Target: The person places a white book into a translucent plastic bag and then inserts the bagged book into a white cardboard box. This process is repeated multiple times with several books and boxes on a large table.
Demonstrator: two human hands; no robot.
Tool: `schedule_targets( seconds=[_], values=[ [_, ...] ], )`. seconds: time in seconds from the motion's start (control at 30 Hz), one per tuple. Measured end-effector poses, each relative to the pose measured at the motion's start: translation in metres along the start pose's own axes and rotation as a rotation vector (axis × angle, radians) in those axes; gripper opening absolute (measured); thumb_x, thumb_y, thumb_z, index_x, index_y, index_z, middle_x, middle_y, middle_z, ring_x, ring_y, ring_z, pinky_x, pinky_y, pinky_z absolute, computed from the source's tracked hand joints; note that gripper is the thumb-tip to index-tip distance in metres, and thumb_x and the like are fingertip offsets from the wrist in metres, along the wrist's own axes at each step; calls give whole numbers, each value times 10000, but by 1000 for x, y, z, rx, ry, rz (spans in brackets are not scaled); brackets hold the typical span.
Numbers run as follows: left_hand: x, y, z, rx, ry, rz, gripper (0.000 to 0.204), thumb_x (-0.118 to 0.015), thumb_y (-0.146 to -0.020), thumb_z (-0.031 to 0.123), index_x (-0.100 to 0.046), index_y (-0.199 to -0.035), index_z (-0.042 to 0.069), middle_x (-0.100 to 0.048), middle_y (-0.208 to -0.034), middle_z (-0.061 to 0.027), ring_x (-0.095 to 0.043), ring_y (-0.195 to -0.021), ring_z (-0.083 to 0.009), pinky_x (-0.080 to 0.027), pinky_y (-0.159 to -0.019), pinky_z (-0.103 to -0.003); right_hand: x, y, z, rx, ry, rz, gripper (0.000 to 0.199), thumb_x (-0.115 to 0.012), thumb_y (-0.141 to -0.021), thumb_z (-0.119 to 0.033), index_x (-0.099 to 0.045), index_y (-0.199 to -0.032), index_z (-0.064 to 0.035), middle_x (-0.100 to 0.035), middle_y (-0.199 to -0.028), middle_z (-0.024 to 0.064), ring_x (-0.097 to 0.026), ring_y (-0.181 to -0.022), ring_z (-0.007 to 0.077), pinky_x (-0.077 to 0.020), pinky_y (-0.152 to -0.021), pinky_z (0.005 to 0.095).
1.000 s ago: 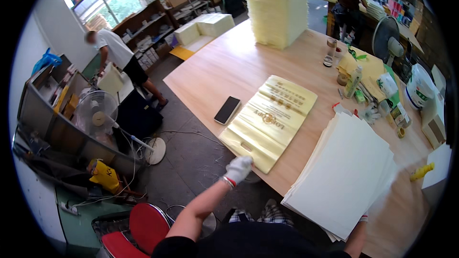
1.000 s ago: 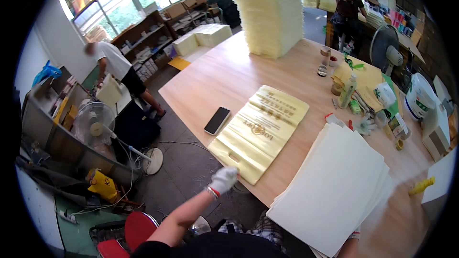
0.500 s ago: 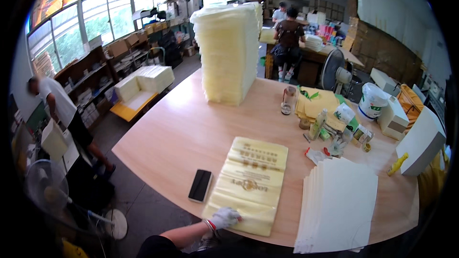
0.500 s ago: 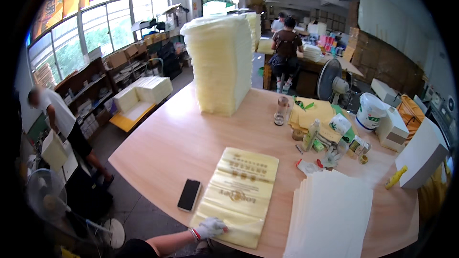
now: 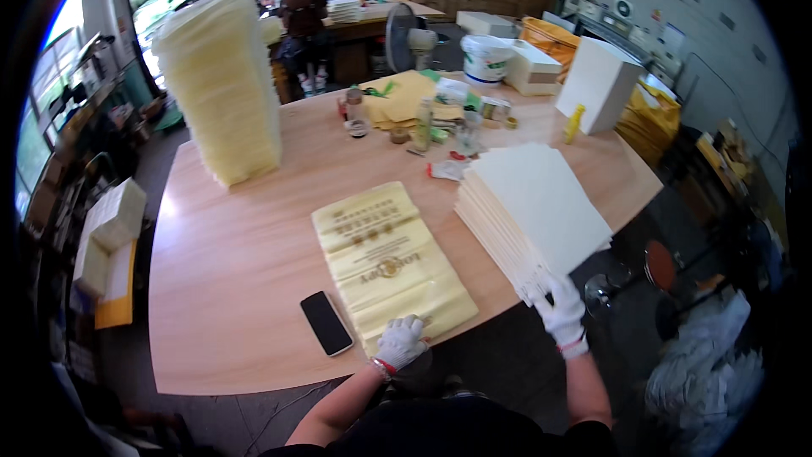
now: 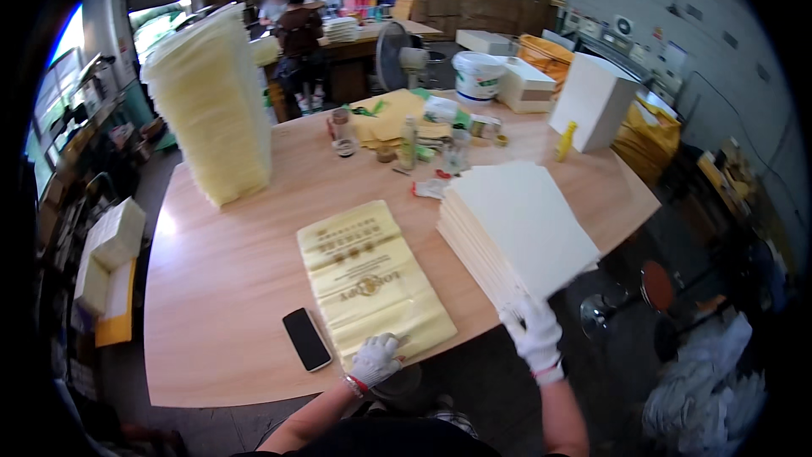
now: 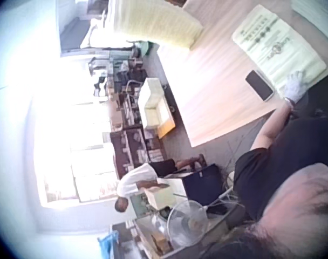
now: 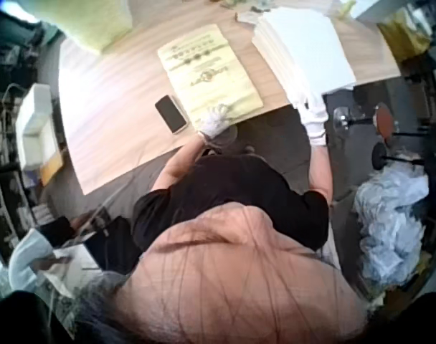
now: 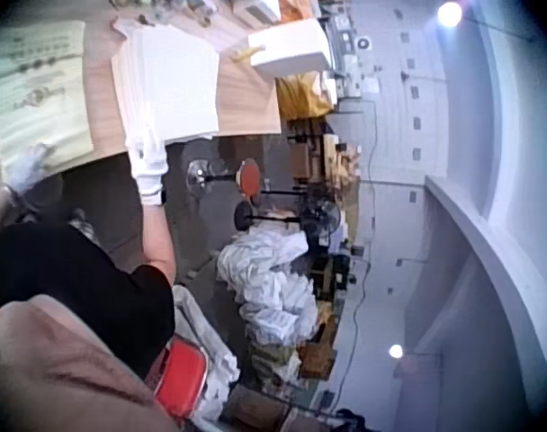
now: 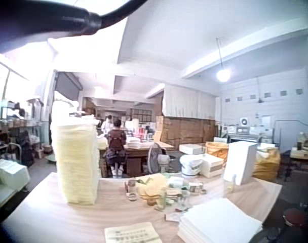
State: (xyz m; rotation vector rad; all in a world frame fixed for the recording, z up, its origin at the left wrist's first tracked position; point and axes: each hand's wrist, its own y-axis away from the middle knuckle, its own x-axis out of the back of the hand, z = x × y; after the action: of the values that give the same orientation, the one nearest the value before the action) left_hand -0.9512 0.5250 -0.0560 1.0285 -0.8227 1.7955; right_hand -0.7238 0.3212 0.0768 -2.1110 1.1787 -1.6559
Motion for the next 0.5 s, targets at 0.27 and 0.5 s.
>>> schedule_targets(
  seconds=[0.27, 0.5],
  values=[
    [12, 7, 49, -51, 358, -147, 288, -558, -809, 301, -562, -1034, 121, -598, -948, -115, -575, -873, -310, -457, -703, -440, 12, 0, 118, -95, 246, -413, 754, -709, -614, -504, -489, -1194, -77, -476, -1229, 166, -429, -1143, 339, -359, -969, 417],
    [18, -31, 108, -101, 570, -351, 270, -496, -852, 246, -561, -1067, 95, -607, -1020, -116, -577, -957, -277, -453, -805, -368, 25, -18, 119, 118, 225, -440, 544, -686, -687, -399, -542, -1098, -71, -553, -1118, 120, -507, -1048, 309, -431, -874, 398]
  ],
)
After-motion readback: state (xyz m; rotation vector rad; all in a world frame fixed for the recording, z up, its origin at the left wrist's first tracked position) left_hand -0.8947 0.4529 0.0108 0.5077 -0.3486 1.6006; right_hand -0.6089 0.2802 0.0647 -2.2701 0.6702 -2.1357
